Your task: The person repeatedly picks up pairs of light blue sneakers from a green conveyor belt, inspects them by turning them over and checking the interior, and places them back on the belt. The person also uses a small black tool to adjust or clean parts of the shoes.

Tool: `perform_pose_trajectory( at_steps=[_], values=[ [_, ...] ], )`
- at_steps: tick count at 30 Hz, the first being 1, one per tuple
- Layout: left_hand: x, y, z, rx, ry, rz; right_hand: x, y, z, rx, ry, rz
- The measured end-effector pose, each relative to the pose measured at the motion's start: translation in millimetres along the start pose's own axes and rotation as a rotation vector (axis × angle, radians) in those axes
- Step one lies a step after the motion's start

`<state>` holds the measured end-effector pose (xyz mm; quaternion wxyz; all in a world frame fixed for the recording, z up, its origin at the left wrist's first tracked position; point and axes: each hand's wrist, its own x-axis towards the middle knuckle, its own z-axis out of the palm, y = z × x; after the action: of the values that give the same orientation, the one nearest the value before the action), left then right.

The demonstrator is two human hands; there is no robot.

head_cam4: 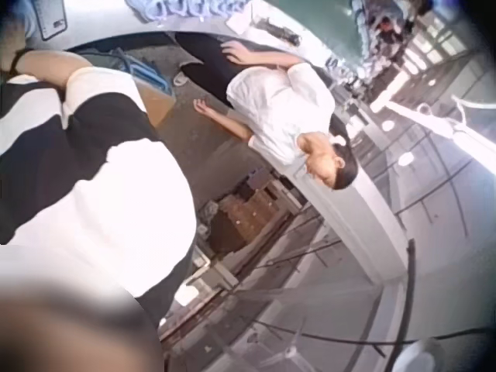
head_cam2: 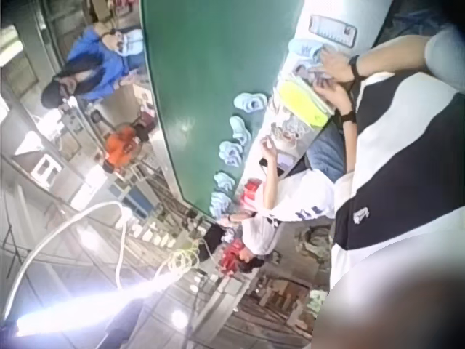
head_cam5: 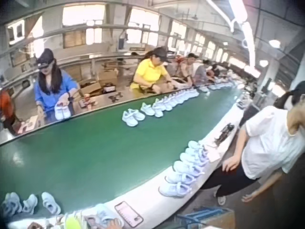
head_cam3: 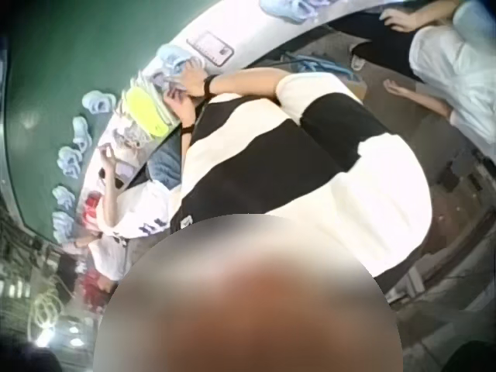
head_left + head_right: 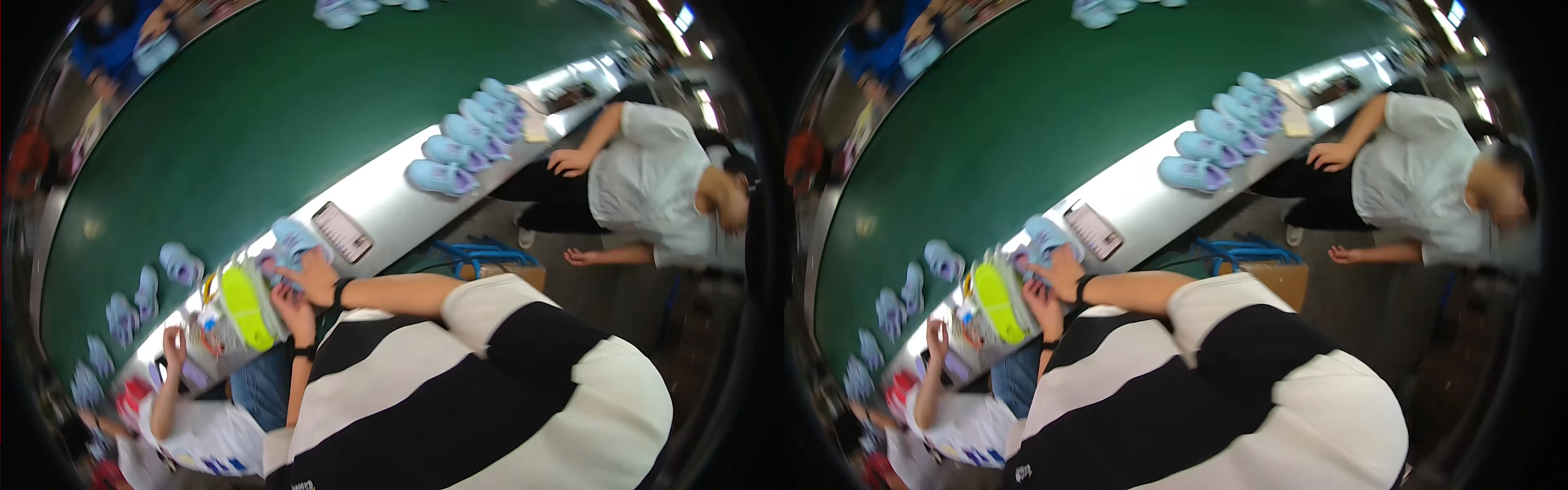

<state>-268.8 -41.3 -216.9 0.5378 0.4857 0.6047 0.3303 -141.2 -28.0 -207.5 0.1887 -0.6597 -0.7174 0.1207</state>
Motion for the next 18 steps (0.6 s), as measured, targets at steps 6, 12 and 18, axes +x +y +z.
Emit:
perform_pose_trajectory(
  at_steps=[6,12,18],
  values=[
    [-6.8,14.6,-19.4,-0.12,-0.223,0.025,14.5,14.8,-12.9,0.085,-0.238,0.089],
    [-0.1,32.5,-18.9,-0.005,-0.145,-0.1,-3.3,45.5,-115.0,0.311,-0.101,0.125],
    [16.6,53.9,22.9,0.064,-0.333,-0.133,-82.7,146.6,-255.5,0.421,0.335,0.411]
  ],
)
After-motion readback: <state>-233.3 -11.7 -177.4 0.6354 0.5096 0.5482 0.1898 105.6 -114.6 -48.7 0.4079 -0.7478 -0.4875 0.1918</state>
